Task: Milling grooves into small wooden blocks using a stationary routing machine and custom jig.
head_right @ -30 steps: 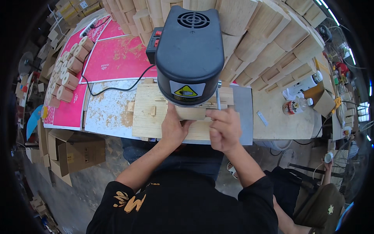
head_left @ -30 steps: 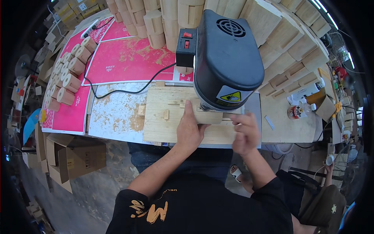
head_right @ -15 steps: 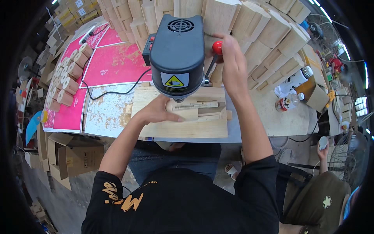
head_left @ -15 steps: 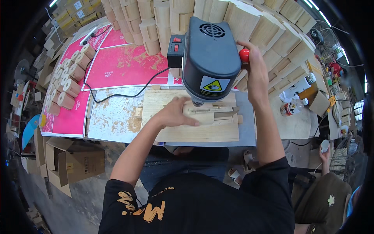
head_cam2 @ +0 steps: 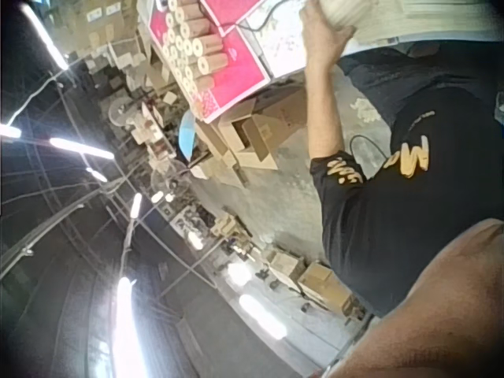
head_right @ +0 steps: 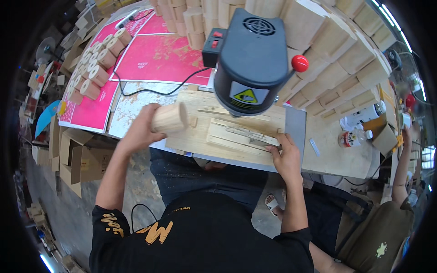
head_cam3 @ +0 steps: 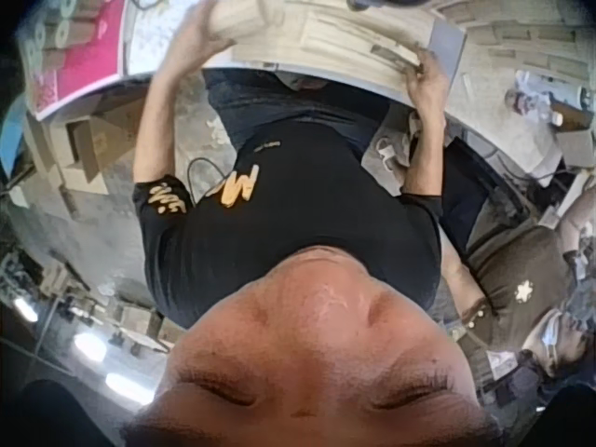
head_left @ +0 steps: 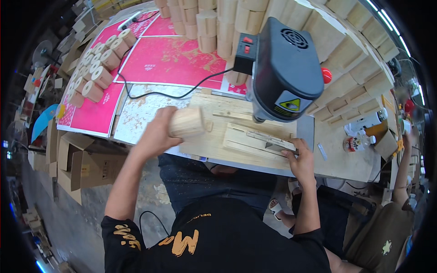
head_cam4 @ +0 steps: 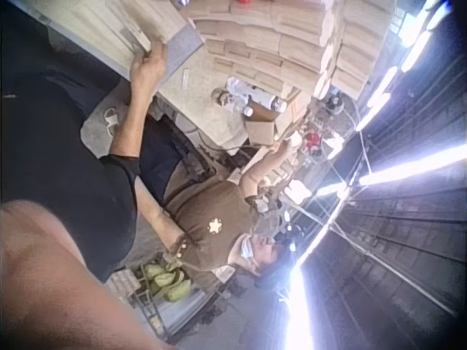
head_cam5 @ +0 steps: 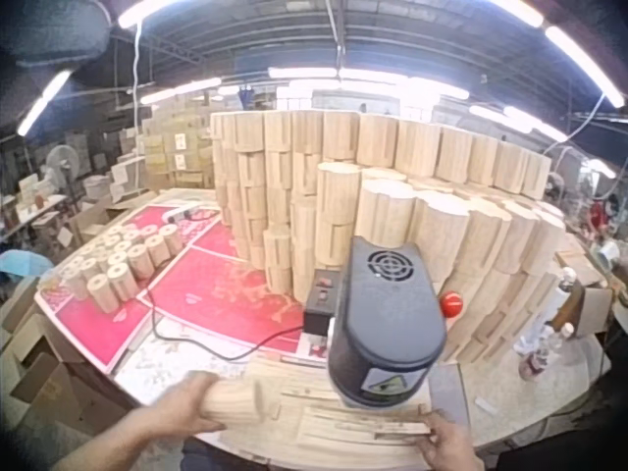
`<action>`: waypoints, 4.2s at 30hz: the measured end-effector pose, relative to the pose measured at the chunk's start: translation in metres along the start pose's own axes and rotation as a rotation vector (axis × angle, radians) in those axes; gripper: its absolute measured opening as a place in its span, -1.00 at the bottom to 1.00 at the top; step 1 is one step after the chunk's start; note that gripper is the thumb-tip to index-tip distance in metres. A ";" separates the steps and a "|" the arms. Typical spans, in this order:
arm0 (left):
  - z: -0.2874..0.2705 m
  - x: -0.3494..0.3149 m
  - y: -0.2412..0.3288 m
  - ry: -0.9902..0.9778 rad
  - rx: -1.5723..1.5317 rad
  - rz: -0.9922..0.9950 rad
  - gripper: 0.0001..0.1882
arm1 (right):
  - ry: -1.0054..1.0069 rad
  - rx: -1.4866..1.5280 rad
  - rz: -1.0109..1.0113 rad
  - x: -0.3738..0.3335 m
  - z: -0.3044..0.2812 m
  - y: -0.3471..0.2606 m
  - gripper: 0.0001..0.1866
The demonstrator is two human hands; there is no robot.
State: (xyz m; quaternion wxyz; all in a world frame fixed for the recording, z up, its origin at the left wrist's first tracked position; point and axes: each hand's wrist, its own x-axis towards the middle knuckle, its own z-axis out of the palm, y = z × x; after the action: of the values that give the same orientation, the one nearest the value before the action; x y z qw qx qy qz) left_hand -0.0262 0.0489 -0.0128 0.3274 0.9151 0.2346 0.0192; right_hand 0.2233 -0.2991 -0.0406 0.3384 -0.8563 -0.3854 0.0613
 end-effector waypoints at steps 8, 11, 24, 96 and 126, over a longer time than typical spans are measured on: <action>0.079 0.002 0.021 0.229 0.260 0.192 -0.18 | -0.048 0.037 -0.042 0.015 0.023 -0.011 -0.68; 0.096 -0.005 0.015 0.331 0.235 0.233 -0.23 | -0.004 0.026 -0.095 0.017 0.029 -0.001 -0.67; 0.115 -0.012 0.056 0.242 -0.085 0.183 -0.09 | -0.055 0.121 0.159 0.023 0.027 -0.001 -0.58; 0.070 0.071 0.079 -0.430 -0.134 0.093 0.11 | 0.217 0.271 -0.265 0.073 -0.007 -0.021 -0.62; 0.095 0.010 0.018 0.261 0.120 0.256 -0.37 | 0.006 0.067 0.064 0.019 0.015 -0.004 -0.71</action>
State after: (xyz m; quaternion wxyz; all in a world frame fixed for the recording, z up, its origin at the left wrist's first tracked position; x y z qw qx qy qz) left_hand 0.0083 -0.0148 -0.0777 0.2338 0.9451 0.1576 0.1654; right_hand 0.2283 -0.2758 -0.0463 0.3660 -0.8566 -0.3543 0.0827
